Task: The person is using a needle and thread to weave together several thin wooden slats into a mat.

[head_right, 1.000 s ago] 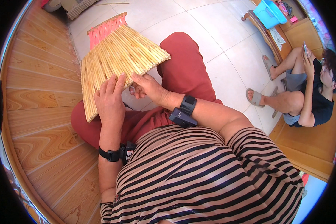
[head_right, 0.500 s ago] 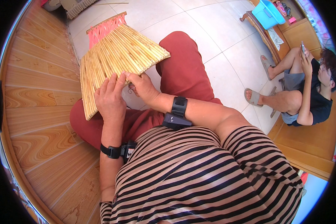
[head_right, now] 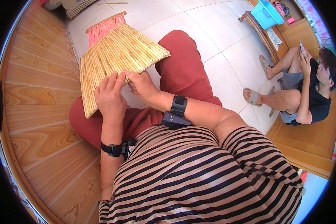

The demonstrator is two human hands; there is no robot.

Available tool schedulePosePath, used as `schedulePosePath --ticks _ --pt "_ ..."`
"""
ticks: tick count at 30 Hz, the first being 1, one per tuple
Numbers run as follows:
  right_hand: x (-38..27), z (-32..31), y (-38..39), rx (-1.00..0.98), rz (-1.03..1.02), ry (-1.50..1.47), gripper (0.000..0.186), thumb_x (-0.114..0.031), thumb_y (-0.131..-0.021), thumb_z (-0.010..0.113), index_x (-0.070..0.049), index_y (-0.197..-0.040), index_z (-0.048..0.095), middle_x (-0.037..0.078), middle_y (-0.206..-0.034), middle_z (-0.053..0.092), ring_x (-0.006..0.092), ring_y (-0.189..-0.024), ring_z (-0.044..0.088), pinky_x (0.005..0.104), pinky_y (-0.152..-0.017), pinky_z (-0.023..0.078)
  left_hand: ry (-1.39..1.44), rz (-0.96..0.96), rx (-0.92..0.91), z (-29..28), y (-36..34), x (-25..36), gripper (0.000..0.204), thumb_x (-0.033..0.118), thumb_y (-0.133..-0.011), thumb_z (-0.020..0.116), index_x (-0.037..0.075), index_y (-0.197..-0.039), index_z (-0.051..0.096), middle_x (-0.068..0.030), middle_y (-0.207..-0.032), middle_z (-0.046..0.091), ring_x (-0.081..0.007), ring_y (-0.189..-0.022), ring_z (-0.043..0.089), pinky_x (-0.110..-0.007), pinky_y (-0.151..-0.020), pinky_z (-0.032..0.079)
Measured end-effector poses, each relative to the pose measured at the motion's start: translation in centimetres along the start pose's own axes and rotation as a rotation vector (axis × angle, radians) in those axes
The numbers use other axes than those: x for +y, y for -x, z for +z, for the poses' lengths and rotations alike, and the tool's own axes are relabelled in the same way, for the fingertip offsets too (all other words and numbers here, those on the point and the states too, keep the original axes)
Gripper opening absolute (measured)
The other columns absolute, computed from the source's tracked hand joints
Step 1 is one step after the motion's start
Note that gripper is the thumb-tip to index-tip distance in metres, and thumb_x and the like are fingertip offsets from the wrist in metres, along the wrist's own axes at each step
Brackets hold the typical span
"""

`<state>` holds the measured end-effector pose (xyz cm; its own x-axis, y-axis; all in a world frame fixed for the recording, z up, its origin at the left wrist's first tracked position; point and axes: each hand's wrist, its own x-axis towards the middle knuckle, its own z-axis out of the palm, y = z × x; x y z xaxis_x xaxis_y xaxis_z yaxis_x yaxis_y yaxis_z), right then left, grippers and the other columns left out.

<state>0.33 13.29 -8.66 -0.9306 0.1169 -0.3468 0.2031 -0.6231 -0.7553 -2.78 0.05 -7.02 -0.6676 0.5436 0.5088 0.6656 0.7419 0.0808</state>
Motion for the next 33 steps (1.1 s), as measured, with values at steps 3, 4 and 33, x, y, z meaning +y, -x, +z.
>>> schedulePosePath --ticks 3,4,33 --pt "0.1 0.1 -0.1 0.004 0.013 -0.083 0.02 -0.03 -0.09 0.058 -0.014 -0.079 0.052 -0.006 -0.061 0.039 0.0043 -0.045 0.029 0.022 -0.042 0.023 0.029 -0.016 -0.025 -0.2 -0.3 0.1 0.043 0.003 -0.079 0.059 0.02 -0.118 0.067 -0.0025 -0.116 0.067 -0.0231 -0.108 0.06 -0.037 -0.088 0.043" --pt "0.1 0.2 -0.2 0.004 0.013 -0.083 0.02 -0.03 -0.09 0.058 -0.014 -0.079 0.052 -0.006 -0.061 0.039 0.0043 -0.045 0.029 0.022 -0.042 0.023 0.042 -0.024 -0.035 -0.3 -0.3 0.1 0.043 0.003 -0.079 0.059 0.02 -0.117 0.067 -0.0023 -0.117 0.066 -0.023 -0.109 0.059 -0.037 -0.088 0.042" --pt "-10.9 -1.2 3.5 -0.119 -0.277 1.583 0.03 -0.033 -0.087 0.061 -0.005 -0.097 0.069 0.009 -0.093 0.07 0.0275 -0.064 0.063 0.0359 -0.062 0.052 2.108 -1.418 0.147 1.3 1.3 -0.2 0.047 0.027 -0.097 0.053 0.005 -0.136 0.042 -0.0209 -0.133 0.048 -0.037 -0.127 0.044 -0.054 -0.099 0.043"
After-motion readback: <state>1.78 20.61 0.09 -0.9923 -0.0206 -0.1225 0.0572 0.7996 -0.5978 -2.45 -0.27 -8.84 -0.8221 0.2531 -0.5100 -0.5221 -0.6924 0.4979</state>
